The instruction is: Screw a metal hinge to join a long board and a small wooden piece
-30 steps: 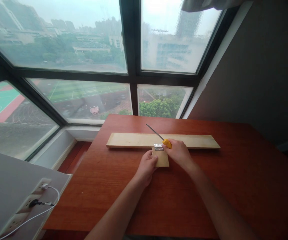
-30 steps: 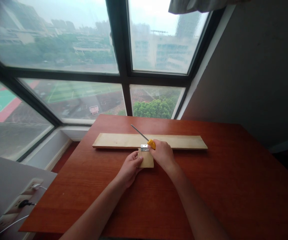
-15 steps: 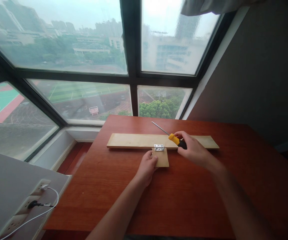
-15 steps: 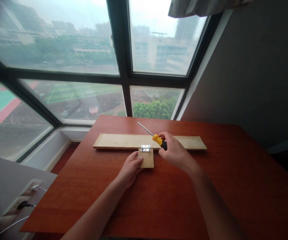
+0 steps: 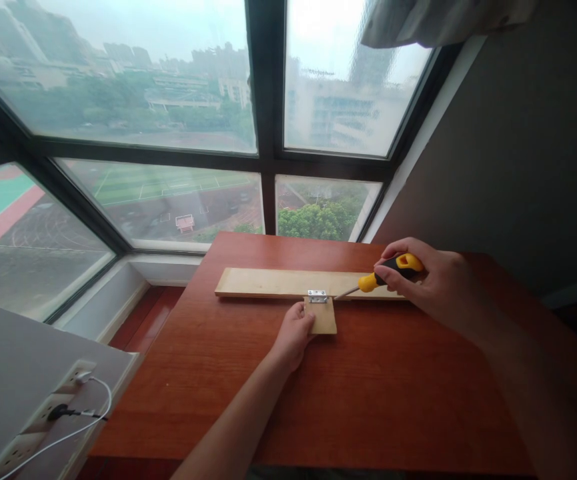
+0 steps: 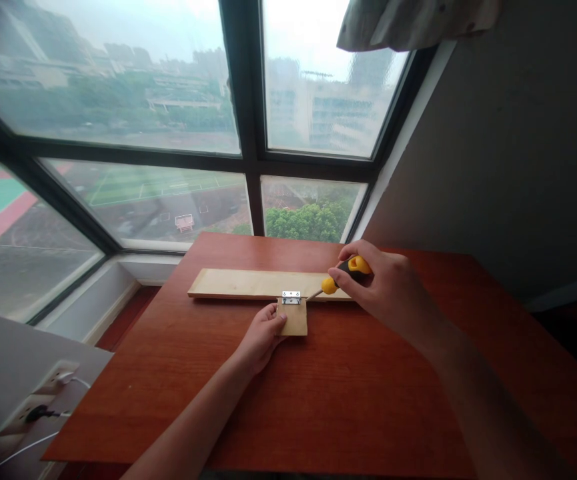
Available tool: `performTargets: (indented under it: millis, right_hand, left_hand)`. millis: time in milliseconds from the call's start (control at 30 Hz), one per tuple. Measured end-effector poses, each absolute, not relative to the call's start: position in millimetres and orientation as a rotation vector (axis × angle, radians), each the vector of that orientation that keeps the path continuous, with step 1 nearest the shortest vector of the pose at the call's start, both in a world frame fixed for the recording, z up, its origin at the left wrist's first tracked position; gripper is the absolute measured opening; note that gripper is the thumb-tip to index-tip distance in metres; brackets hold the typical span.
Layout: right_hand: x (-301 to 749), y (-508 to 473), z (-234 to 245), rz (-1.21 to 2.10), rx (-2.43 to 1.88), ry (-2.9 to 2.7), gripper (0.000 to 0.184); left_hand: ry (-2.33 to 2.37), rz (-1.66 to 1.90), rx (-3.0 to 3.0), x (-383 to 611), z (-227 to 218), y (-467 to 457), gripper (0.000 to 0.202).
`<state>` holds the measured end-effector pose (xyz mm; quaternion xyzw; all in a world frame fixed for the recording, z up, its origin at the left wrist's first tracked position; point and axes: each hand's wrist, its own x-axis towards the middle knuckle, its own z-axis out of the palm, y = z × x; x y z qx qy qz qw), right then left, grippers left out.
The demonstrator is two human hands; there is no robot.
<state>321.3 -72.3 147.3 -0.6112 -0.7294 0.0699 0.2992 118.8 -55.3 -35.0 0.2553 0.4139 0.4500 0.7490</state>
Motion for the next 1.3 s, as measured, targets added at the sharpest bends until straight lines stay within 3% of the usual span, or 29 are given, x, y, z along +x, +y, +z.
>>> performTargets:
  millis: [1300]
  right_hand:
    - [311,-69,144,0.166,-1.633,-1.935,0.026]
  left_hand:
    - [0.929,0.987,0.561,121,-35,-56,0.017]
